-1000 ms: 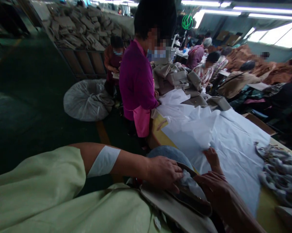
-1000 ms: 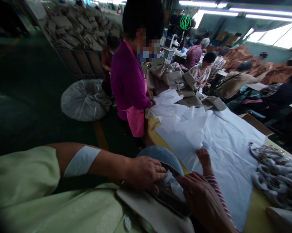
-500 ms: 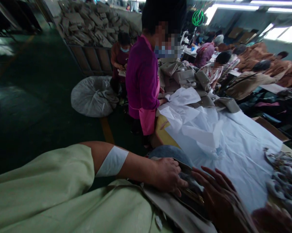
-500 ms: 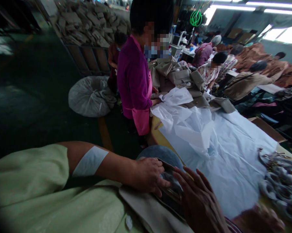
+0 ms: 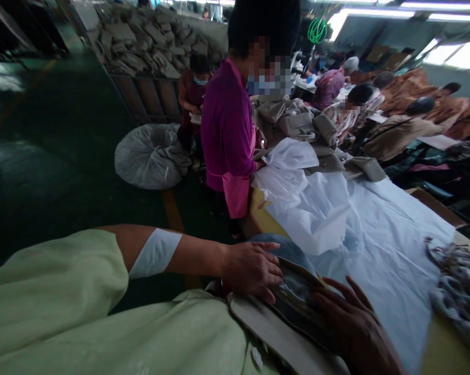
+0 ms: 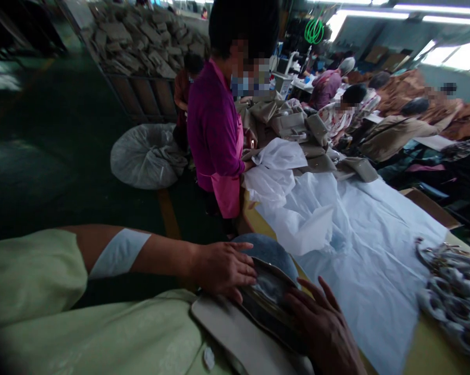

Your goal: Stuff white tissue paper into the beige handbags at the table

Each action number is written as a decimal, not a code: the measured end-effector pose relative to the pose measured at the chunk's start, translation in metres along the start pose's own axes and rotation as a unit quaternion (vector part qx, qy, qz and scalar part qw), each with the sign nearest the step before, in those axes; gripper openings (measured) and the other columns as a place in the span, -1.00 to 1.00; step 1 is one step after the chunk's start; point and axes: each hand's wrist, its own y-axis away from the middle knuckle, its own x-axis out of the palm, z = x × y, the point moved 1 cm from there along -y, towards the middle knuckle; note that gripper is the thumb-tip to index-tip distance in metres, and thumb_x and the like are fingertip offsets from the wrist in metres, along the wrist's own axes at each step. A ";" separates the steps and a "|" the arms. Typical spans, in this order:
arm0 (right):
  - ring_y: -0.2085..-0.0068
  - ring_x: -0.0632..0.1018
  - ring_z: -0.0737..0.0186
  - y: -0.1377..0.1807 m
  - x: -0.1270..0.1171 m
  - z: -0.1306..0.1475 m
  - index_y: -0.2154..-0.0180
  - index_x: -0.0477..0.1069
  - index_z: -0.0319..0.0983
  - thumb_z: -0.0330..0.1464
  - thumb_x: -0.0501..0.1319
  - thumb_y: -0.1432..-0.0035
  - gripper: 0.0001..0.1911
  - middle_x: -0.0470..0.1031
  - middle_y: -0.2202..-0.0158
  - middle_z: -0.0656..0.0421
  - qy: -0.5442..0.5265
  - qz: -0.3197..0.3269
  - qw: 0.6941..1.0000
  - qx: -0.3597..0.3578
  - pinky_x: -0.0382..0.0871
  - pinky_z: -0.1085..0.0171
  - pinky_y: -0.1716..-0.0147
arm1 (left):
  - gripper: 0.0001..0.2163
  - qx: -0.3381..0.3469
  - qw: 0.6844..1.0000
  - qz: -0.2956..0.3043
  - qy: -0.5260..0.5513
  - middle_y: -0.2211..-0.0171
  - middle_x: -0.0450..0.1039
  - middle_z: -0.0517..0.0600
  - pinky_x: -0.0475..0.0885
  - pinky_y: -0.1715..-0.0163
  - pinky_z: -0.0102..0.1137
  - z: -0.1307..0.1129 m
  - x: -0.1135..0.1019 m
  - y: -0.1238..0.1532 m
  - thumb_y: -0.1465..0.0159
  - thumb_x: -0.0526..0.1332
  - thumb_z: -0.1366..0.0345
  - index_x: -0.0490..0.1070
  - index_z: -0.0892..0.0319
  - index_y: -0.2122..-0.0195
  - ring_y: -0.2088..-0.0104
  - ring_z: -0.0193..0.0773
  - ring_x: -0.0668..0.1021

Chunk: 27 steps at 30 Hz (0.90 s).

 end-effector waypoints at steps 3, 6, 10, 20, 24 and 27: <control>-0.08 0.63 0.12 0.002 -0.003 -0.009 0.04 0.60 0.06 -0.37 0.24 -0.28 -0.71 0.72 0.09 0.30 0.004 0.006 0.998 -0.055 0.05 -0.02 -0.43 | -0.70 0.016 1.000 0.009 -0.020 -0.14 0.57 0.07 -0.08 -0.50 -0.09 0.007 -0.001 0.002 -0.43 0.28 0.04 0.61 0.12 0.00 -0.20 -0.09 0.53; -0.03 0.65 0.13 0.000 -0.009 -0.011 0.03 0.59 0.05 -0.38 0.24 -0.25 -0.69 0.72 0.10 0.29 0.006 0.032 0.997 -0.075 0.12 -0.01 -0.40 | -0.69 -0.008 0.998 0.034 -0.051 0.05 0.64 0.09 -0.08 -0.49 -0.03 0.012 -0.004 -0.003 -0.41 0.29 0.00 0.63 0.14 0.21 -0.09 -0.06 0.57; -0.05 0.63 0.11 -0.006 -0.024 0.000 0.05 0.59 0.01 -0.41 0.22 -0.25 -0.70 0.71 0.08 0.24 0.030 0.017 0.998 -0.061 0.12 0.01 -0.38 | -0.69 0.002 0.999 0.032 -0.043 0.05 0.63 0.05 0.14 -0.40 -0.08 0.014 -0.003 -0.011 -0.35 0.35 -0.04 0.62 0.11 0.31 -0.06 -0.07 0.58; -0.28 0.51 0.11 -0.037 0.000 0.020 -0.29 0.37 -0.01 -0.26 0.21 -0.41 -0.55 0.55 -0.23 0.26 0.053 0.054 0.992 -0.096 -0.42 -0.08 -0.50 | -0.79 -0.022 0.999 0.047 0.001 -0.02 0.63 0.09 0.21 -0.38 -0.08 0.009 -0.009 -0.007 -0.31 0.41 0.07 0.62 0.10 0.21 -0.12 -0.05 0.58; -0.30 0.49 0.05 -0.034 -0.006 0.016 -0.30 0.36 -0.06 -0.10 0.24 -0.38 -0.47 0.51 -0.27 0.22 0.085 0.044 0.988 -0.125 -0.62 -0.02 -0.48 | -0.76 -0.017 0.999 -0.003 0.050 -0.17 0.57 0.00 0.04 -0.48 -0.16 0.016 -0.010 0.002 -0.31 0.43 0.13 0.63 0.02 0.03 -0.31 -0.12 0.47; -0.23 0.55 0.05 -0.021 -0.021 0.004 -0.12 0.52 -0.06 -0.15 0.28 -0.33 -0.63 0.61 -0.16 0.25 0.090 0.004 0.986 -0.140 -0.43 0.02 -0.51 | -0.77 -0.021 0.999 -0.027 0.029 -0.08 0.63 0.03 -0.13 -0.52 -0.09 0.022 -0.004 0.009 -0.31 0.43 0.15 0.63 0.07 0.05 -0.38 -0.10 0.39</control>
